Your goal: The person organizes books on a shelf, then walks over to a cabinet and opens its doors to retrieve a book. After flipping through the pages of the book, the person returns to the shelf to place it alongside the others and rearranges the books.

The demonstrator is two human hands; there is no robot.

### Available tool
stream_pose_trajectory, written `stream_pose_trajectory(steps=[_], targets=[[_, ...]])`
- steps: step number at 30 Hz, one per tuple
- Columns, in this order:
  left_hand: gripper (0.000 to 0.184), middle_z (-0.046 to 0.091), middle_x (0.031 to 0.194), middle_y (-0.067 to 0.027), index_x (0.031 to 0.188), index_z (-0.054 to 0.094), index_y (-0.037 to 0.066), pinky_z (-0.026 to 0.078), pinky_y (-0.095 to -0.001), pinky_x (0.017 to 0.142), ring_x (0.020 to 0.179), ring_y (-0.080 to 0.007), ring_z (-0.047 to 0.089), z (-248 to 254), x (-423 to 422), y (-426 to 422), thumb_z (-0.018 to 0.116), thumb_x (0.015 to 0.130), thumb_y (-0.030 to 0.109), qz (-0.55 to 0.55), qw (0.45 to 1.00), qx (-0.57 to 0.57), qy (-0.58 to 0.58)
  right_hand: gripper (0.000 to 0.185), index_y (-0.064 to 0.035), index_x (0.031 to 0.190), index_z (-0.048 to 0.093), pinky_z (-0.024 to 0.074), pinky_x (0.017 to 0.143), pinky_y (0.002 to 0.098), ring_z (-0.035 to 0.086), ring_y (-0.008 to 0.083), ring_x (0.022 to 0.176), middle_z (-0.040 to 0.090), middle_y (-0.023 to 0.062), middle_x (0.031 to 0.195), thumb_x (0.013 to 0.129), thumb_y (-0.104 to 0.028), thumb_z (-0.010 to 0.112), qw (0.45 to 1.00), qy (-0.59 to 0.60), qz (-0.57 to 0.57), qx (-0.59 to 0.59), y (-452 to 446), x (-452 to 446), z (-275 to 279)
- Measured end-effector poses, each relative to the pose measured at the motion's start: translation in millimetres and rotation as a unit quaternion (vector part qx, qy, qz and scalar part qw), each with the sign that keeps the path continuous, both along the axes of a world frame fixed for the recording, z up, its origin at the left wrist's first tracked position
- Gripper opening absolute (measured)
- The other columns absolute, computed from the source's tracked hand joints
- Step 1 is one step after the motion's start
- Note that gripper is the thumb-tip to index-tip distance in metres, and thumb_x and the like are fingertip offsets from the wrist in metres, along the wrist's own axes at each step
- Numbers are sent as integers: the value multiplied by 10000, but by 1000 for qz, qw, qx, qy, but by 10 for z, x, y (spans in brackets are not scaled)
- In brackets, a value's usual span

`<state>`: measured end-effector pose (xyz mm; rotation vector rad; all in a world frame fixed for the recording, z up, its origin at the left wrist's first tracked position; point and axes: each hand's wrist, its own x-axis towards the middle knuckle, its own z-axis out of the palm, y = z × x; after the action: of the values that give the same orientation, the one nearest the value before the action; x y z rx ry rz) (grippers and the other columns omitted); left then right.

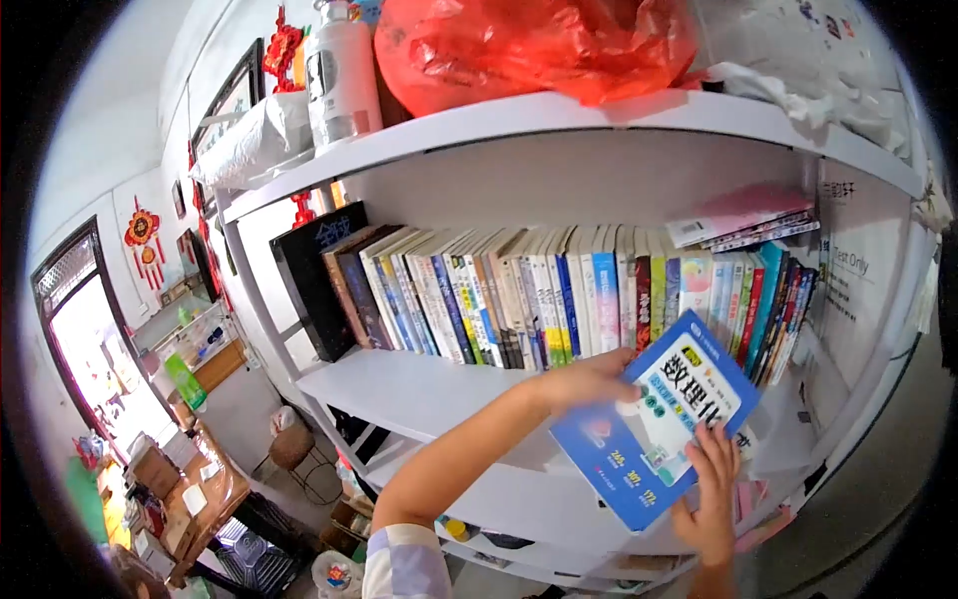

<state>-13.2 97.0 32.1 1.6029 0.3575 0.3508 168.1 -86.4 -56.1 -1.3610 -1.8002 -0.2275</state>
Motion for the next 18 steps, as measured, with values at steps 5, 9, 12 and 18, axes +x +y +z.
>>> stream_pose_trajectory(steps=[5, 9, 12, 18], targets=[[416, 556, 986, -115, 1148, 373, 32, 510, -295, 717, 880, -169, 573, -95, -325, -502, 604, 816, 130, 210, 967, -95, -110, 536, -23, 1121, 485, 146, 1021, 550, 343, 365, 1229, 429, 176, 1270, 859, -482, 399, 992, 99, 48, 65, -184, -120, 356], [452, 464, 1147, -124, 1211, 281, 88, 506, -341, 773, 1009, -200, 521, -144, -702, -856, 540, 841, 65, 245, 895, -180, -325, 466, 26, 1160, 454, 186, 977, 593, 362, 409, 1192, 434, 242, 1229, 798, -258, 526, 977, -210, -23, -11, -314, -998, 1029], [539, 404, 1211, -123, 1263, 211, 120, 476, -351, 835, 1101, -219, 457, -69, -1112, -914, 520, 833, 16, 266, 859, -162, -406, 480, 21, 1176, 444, 230, 942, 615, 404, 419, 1154, 428, 274, 1220, 793, -249, 549, 950, -306, -49, 15, -16, -1548, 1174], [694, 372, 1234, -108, 1316, 136, 98, 391, -339, 912, 1163, -212, 371, 7, -2044, -386, 553, 776, -29, 326, 821, 40, -467, 368, -65, 1191, 472, 347, 932, 521, 473, 403, 1093, 447, 238, 1225, 834, -150, 470, 884, -405, 42, 232, 963, -2293, 1363]])
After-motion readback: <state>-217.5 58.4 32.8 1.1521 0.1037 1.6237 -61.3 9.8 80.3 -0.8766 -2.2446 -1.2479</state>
